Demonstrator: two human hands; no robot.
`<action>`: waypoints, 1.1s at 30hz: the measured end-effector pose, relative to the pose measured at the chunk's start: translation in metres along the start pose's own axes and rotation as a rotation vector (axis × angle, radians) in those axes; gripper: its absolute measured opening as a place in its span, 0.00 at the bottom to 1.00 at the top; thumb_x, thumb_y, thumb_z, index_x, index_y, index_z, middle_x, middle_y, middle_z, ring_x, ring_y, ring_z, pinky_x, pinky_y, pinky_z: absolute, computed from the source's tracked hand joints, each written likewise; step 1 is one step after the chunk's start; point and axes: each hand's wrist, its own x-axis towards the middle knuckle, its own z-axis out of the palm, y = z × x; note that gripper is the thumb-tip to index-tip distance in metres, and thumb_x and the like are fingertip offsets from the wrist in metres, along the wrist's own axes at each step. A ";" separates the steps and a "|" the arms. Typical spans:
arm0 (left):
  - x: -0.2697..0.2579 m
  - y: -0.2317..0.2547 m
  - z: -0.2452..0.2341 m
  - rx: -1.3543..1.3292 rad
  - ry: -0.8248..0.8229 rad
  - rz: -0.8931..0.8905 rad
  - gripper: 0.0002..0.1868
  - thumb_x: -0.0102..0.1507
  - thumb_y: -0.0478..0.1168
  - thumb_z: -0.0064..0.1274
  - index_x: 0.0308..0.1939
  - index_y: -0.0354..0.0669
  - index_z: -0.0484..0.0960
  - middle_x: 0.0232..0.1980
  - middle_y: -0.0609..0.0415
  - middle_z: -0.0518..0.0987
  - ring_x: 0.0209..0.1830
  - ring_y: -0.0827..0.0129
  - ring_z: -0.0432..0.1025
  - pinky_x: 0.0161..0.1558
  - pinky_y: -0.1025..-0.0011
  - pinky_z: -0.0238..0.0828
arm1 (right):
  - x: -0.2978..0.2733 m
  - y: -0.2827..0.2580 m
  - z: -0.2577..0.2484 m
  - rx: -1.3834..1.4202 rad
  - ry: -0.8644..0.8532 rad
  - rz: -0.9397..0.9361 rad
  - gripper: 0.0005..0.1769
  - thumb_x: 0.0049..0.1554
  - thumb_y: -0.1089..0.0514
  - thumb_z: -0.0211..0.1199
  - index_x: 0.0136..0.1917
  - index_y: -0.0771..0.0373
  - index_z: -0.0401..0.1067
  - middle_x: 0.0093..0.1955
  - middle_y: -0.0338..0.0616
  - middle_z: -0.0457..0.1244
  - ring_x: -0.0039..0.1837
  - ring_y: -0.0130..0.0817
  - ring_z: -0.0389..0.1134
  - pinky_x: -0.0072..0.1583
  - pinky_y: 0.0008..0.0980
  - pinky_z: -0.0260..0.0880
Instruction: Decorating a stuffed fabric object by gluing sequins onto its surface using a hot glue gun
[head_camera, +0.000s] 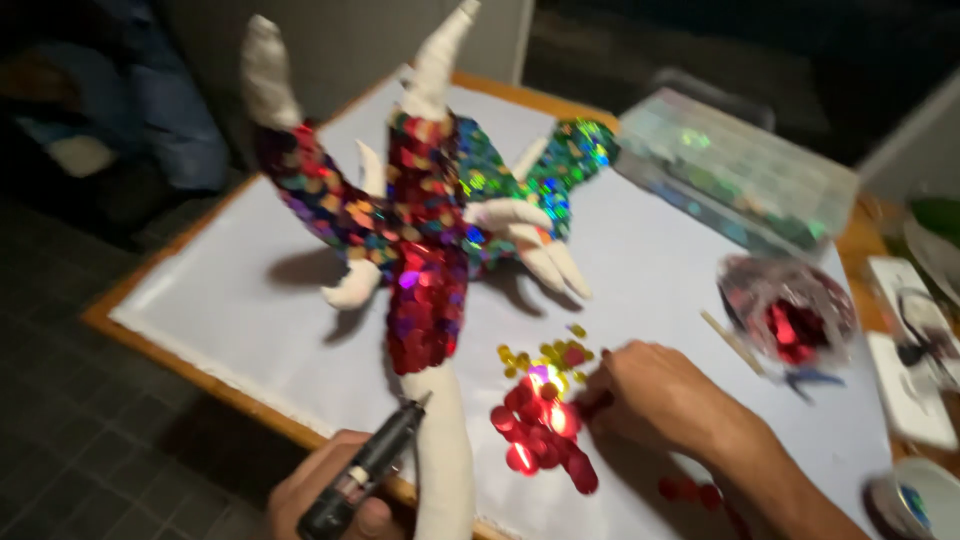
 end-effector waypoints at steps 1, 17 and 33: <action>0.004 -0.004 -0.004 0.005 0.024 0.007 0.38 0.59 0.76 0.41 0.30 0.46 0.87 0.26 0.64 0.79 0.20 0.78 0.68 0.26 0.80 0.59 | 0.004 0.006 0.001 -0.014 0.014 -0.015 0.19 0.44 0.49 0.63 0.48 0.32 0.83 0.47 0.24 0.74 0.54 0.35 0.73 0.55 0.32 0.71; 0.012 0.021 -0.006 -0.111 -0.200 0.026 0.37 0.63 0.73 0.41 0.40 0.41 0.84 0.37 0.56 0.81 0.30 0.71 0.76 0.32 0.73 0.67 | -0.035 -0.050 -0.003 0.999 0.369 -0.170 0.12 0.52 0.62 0.70 0.48 0.58 0.90 0.40 0.38 0.80 0.38 0.27 0.71 0.46 0.27 0.74; 0.008 0.021 -0.006 -0.090 -0.222 -0.017 0.39 0.62 0.75 0.39 0.38 0.43 0.83 0.33 0.59 0.78 0.26 0.71 0.70 0.30 0.72 0.63 | -0.045 -0.068 0.009 1.485 0.289 -0.122 0.18 0.49 0.72 0.71 0.54 0.74 0.88 0.46 0.58 0.78 0.39 0.47 0.77 0.42 0.43 0.85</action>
